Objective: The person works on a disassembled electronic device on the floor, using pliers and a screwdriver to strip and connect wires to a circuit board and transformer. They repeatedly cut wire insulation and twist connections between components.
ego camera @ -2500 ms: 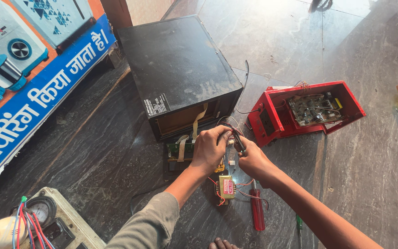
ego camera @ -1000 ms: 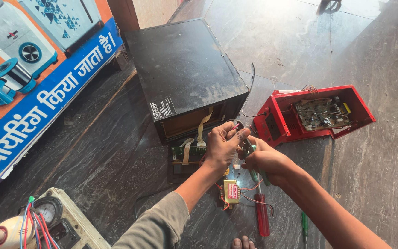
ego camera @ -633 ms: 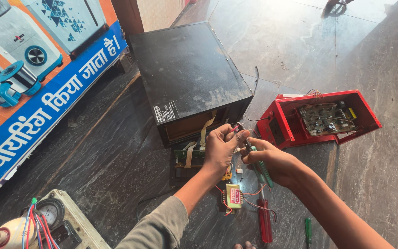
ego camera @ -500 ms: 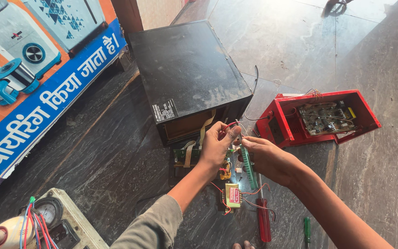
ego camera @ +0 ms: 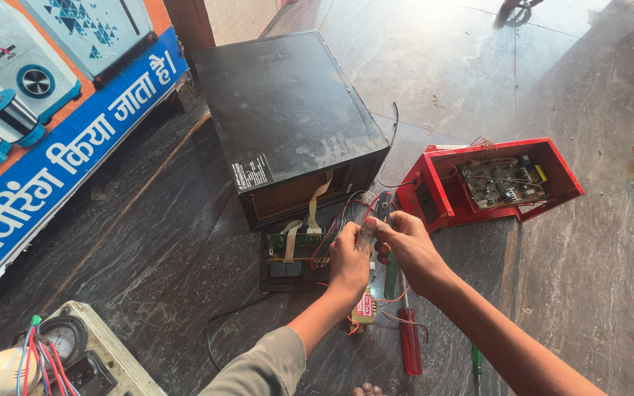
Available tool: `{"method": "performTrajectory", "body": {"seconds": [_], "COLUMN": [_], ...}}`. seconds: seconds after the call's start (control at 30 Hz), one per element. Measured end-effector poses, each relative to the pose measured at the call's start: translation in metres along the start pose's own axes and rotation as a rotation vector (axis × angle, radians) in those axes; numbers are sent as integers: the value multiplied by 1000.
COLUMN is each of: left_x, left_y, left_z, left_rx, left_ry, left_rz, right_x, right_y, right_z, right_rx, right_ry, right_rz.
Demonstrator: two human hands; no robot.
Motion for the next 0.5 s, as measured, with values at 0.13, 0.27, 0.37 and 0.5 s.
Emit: {"method": "performTrajectory", "body": {"seconds": [0.13,0.27,0.37,0.5], "left_x": [14,14,-6,-20], "left_y": [1,13,28,28], "left_z": [6,-12,-36,-37], "left_rx": [-82,-108,-195,-253], "left_ry": [-160,-145,-21,-92], "left_rz": [54,-28,-16,0], "right_x": [-25,-49,-47,-10], "right_y": [-14,-15,4,31], "right_z": [8,13,26,34], "right_rx": [-14,-116,-237,-238], "right_ry": [7,-80,-257,-363], "right_rz": [-5,76,235,268]}}
Point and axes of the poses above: each hand's wrist, its own z-axis away from the middle knuckle, its own y-axis out of the back of the hand, x = y × z, the point moved 7 cm from there along -z, towards the middle knuckle, and after that the axes turned 12 degrees about y, right-handed, at the moved point
